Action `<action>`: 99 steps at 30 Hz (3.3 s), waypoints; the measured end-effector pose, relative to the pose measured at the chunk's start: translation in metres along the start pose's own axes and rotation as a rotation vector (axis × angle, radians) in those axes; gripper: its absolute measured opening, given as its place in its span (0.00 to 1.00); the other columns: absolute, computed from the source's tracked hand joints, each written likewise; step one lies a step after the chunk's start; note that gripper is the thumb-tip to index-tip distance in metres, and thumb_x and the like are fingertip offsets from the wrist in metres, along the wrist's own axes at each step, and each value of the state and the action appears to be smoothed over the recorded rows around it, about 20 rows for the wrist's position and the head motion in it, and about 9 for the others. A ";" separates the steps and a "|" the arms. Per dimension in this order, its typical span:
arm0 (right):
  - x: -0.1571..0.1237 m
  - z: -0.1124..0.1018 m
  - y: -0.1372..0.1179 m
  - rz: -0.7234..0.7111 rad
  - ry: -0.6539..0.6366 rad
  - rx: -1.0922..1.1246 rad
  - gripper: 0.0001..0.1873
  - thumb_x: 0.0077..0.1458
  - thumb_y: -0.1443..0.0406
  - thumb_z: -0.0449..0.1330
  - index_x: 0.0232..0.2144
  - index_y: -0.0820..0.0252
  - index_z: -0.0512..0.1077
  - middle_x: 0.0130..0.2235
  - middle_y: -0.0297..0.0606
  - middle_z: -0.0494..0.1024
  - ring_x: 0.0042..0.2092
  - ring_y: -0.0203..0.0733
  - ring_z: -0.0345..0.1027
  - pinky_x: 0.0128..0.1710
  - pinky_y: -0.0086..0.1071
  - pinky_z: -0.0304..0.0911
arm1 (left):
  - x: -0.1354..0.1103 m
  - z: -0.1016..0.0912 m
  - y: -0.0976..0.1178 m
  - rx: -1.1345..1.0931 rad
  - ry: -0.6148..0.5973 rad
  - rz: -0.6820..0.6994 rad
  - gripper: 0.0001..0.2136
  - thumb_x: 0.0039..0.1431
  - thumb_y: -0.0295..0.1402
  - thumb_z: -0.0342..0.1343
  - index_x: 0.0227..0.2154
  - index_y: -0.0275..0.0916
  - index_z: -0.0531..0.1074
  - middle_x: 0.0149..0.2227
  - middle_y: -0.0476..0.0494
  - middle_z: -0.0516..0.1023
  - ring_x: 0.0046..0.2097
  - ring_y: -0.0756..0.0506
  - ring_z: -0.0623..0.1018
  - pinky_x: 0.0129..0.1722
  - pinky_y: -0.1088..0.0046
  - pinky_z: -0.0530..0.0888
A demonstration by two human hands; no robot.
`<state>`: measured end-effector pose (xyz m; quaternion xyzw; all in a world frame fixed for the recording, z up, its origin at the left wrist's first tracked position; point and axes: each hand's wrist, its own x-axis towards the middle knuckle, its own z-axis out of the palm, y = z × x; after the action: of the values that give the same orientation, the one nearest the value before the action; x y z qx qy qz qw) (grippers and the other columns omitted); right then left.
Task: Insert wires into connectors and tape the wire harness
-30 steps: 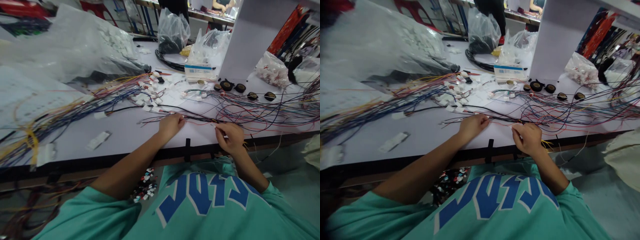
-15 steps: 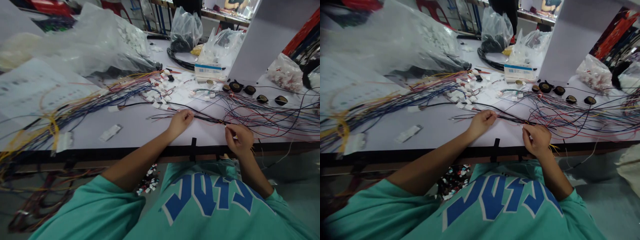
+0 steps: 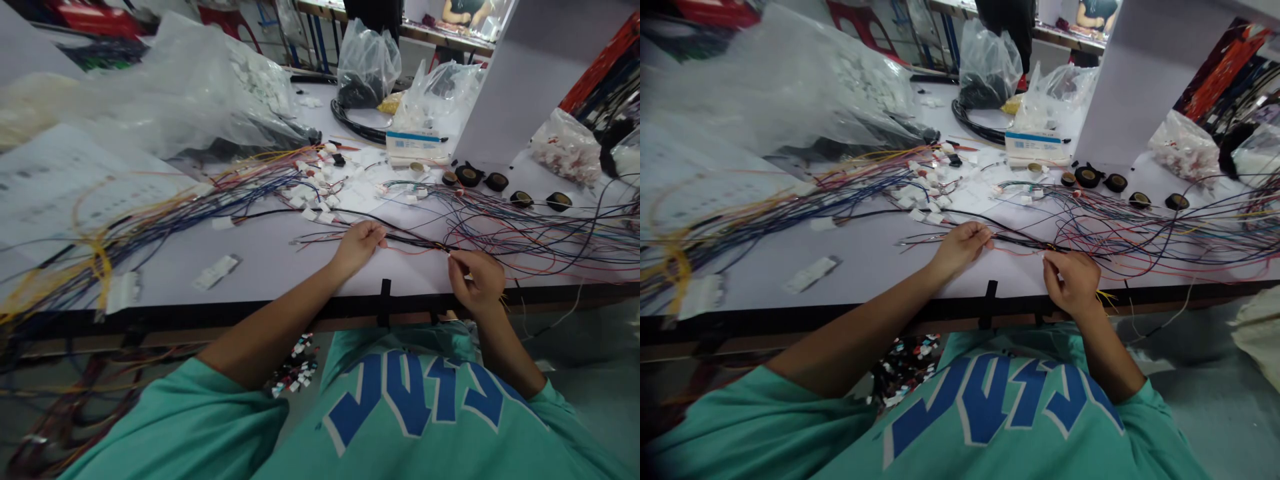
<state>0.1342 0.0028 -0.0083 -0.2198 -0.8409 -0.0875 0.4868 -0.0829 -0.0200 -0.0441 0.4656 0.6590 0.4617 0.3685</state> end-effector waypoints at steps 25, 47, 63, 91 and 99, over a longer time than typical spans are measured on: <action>-0.001 -0.001 -0.002 0.014 -0.003 -0.012 0.05 0.54 0.71 0.54 0.32 0.58 0.69 0.18 0.28 0.71 0.20 0.31 0.61 0.24 0.26 0.56 | 0.001 0.002 0.001 0.010 -0.058 -0.029 0.10 0.51 0.39 0.46 0.23 0.38 0.65 0.18 0.53 0.62 0.19 0.52 0.55 0.20 0.76 0.53; 0.002 -0.002 -0.003 -0.020 -0.004 -0.009 0.05 0.54 0.71 0.55 0.32 0.58 0.68 0.20 0.30 0.73 0.20 0.31 0.63 0.24 0.25 0.58 | 0.003 0.004 -0.001 -0.161 -0.046 -0.078 0.09 0.50 0.31 0.49 0.33 0.35 0.70 0.19 0.54 0.67 0.18 0.54 0.58 0.20 0.77 0.55; 0.003 -0.007 -0.005 -0.010 0.010 -0.022 0.05 0.55 0.70 0.54 0.31 0.58 0.70 0.17 0.28 0.68 0.18 0.31 0.60 0.22 0.25 0.57 | 0.003 0.005 0.001 -0.200 -0.042 -0.100 0.09 0.49 0.29 0.49 0.32 0.34 0.71 0.17 0.53 0.67 0.17 0.54 0.58 0.20 0.77 0.55; 0.003 -0.008 -0.008 -0.011 0.034 -0.026 0.05 0.53 0.72 0.55 0.32 0.58 0.69 0.18 0.28 0.71 0.19 0.31 0.62 0.23 0.26 0.57 | 0.003 0.006 -0.002 -0.149 -0.070 -0.072 0.09 0.51 0.31 0.48 0.33 0.35 0.70 0.18 0.54 0.66 0.18 0.53 0.58 0.21 0.76 0.55; -0.006 -0.011 -0.010 0.156 0.060 -0.002 0.06 0.55 0.70 0.57 0.35 0.56 0.70 0.29 0.34 0.79 0.27 0.34 0.72 0.25 0.25 0.64 | 0.003 0.005 -0.001 -0.169 -0.055 -0.071 0.09 0.50 0.30 0.49 0.32 0.35 0.71 0.18 0.54 0.67 0.18 0.53 0.59 0.21 0.77 0.55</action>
<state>0.1407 -0.0112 -0.0068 -0.2825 -0.8061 -0.0569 0.5168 -0.0791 -0.0159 -0.0467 0.4214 0.6234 0.4894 0.4407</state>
